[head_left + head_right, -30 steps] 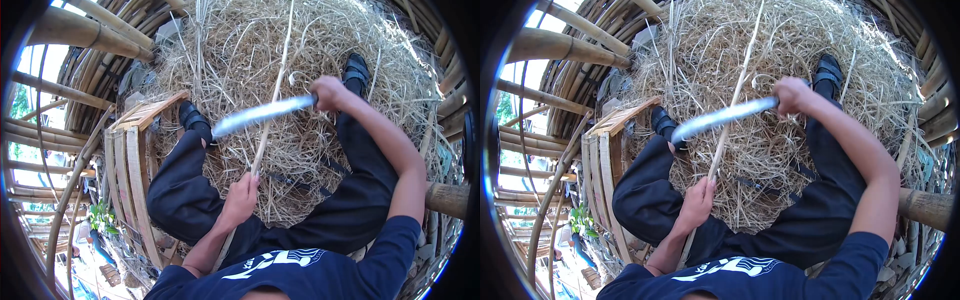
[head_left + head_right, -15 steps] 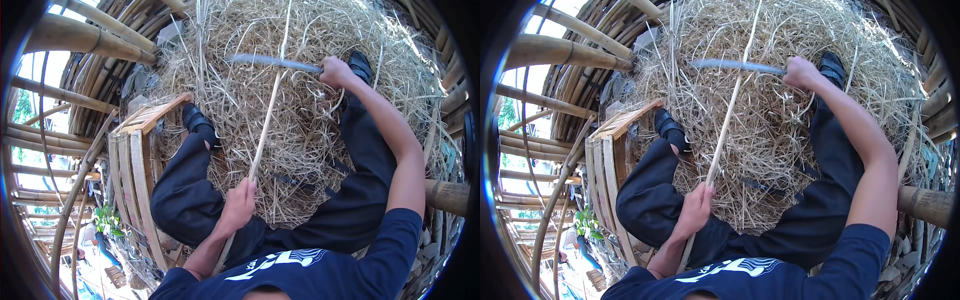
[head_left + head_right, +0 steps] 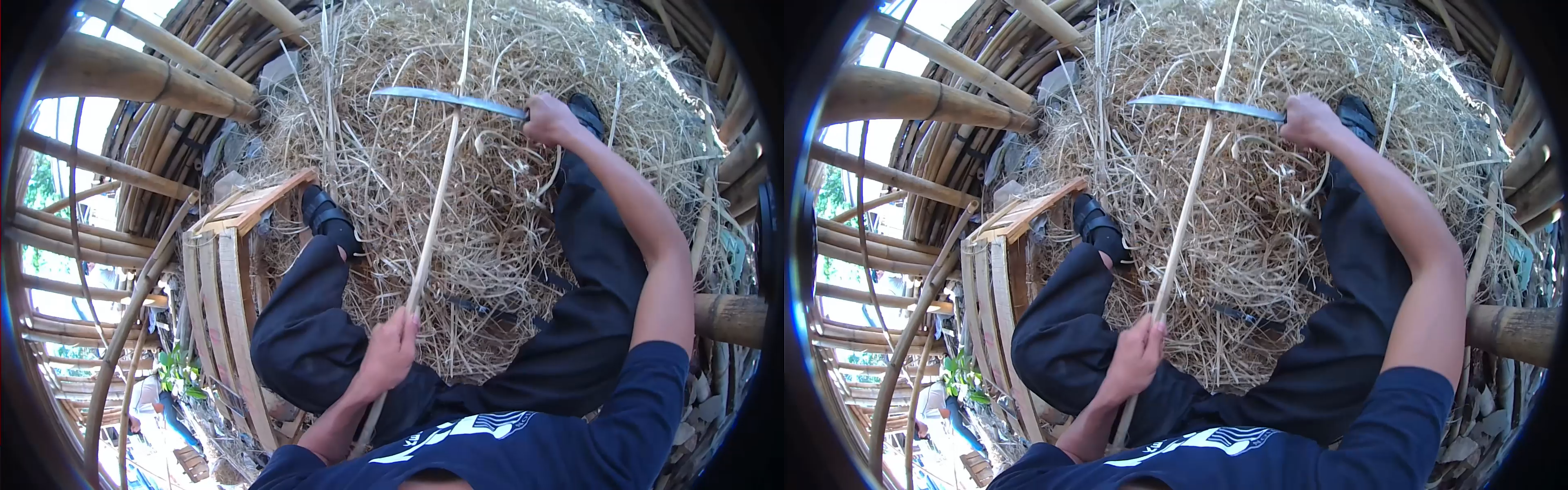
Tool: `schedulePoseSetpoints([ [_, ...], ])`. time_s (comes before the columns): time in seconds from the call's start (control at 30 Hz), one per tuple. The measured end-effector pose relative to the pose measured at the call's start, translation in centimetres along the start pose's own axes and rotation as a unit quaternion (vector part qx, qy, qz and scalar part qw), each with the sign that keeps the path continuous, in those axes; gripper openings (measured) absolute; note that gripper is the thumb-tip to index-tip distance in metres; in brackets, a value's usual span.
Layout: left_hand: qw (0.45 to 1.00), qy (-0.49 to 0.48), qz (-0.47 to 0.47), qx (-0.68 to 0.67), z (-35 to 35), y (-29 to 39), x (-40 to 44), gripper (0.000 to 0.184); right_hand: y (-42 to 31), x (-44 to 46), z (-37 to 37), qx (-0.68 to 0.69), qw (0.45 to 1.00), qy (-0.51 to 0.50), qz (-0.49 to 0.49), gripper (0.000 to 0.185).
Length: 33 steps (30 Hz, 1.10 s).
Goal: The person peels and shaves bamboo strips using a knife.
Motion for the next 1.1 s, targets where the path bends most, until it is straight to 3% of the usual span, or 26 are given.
schedulePoseSetpoints([
  [0.03,0.999,0.001,0.032,0.032,0.4,-0.4,0.2,0.024,-0.5,-0.1,0.1,0.004,1.0,-0.007,-0.01,0.026],
  [0.1,1.0,-0.007,0.009,0.014,0.5,-0.9,0.2,0.025,-2.6,-2.2,1.7,0.046,0.997,-0.06,-0.029,0.024],
  [0.2,1.0,-0.003,0.013,0.016,0.2,-1.8,0.4,0.024,-7.5,-4.5,4.0,-0.087,0.972,-0.045,-0.215,0.021],
  [0.27,0.999,-0.001,0.028,0.032,0.0,-2.2,-0.5,0.023,-6.3,-3.1,3.7,-0.141,0.97,-0.071,-0.186,0.022],
  [0.33,1.0,0.003,-0.017,0.002,-0.3,-2.9,-0.8,0.024,-0.2,-0.3,2.1,-0.012,0.997,-0.07,0.032,0.026],
  [0.4,1.0,-0.007,-0.007,-0.002,-0.1,-2.4,-0.5,0.023,1.2,0.4,-0.4,-0.013,0.999,0.045,0.017,0.027],
  [0.43,1.0,-0.009,0.001,-0.008,-0.1,-2.0,-0.1,0.023,0.9,0.6,-0.7,-0.013,0.998,0.052,0.014,0.027],
  [0.5,1.0,-0.008,-0.005,-0.008,-0.1,-2.0,0.2,0.023,0.0,-0.7,0.9,0.023,1.0,-0.011,-0.006,0.026],
  [0.53,1.0,-0.007,-0.001,-0.005,-0.2,-2.0,0.4,0.023,-0.7,-1.3,1.6,0.041,0.999,0.008,-0.022,0.023],
  [0.6,0.999,-0.008,-0.013,-0.04,-0.4,-2.7,0.1,0.023,-4.2,-3.5,3.0,0.023,0.99,-0.012,-0.14,0.021],
  [0.63,0.999,-0.004,-0.016,-0.037,-0.5,-3.2,-0.1,0.023,-4.9,-3.3,2.6,0.026,0.989,-0.012,-0.145,0.021],
  [0.7,1.0,-0.009,0.017,0.009,-0.2,-3.2,-0.6,0.024,-6.3,-3.6,3.3,-0.111,0.971,-0.071,-0.197,0.02],
  [0.73,1.0,-0.014,0.012,0.01,-0.2,-3.3,-1.1,0.024,-3.2,-1.1,4.3,-0.129,0.981,-0.08,-0.124,0.021],
  [0.8,0.999,-0.006,-0.026,-0.044,-0.6,-3.8,-0.8,0.025,2.3,1.6,1.5,-0.009,0.999,0.036,0.026,0.022],
  [0.9,0.998,-0.02,-0.019,-0.06,-0.3,-2.7,-0.1,0.025,2.6,1.0,-0.3,-0.004,0.997,0.076,0.003,0.025],
  [0.93,0.995,-0.032,-0.031,-0.091,0.2,-2.8,0.0,0.026,2.5,0.7,0.6,0.038,0.998,0.038,0.016,0.023],
  [1.0,0.993,-0.031,-0.032,-0.105,-0.1,-2.9,0.2,0.025,0.4,-1.3,1.8,0.045,0.998,0.032,-0.041,0.02],
  [1.1,0.992,-0.035,-0.078,-0.097,-0.1,-3.7,-0.7,0.025,-4.7,-4.0,3.9,-0.06,0.982,-0.049,-0.171,0.017],
])
Point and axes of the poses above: each hand's wrist, its own x-axis towards the middle knuckle, its own z-axis out of the palm, y = z × x, the point moved 10 cm from there along x, towards the middle knuckle, and after that the axes turned 2 degrees about -x, right-handed, at the moved point
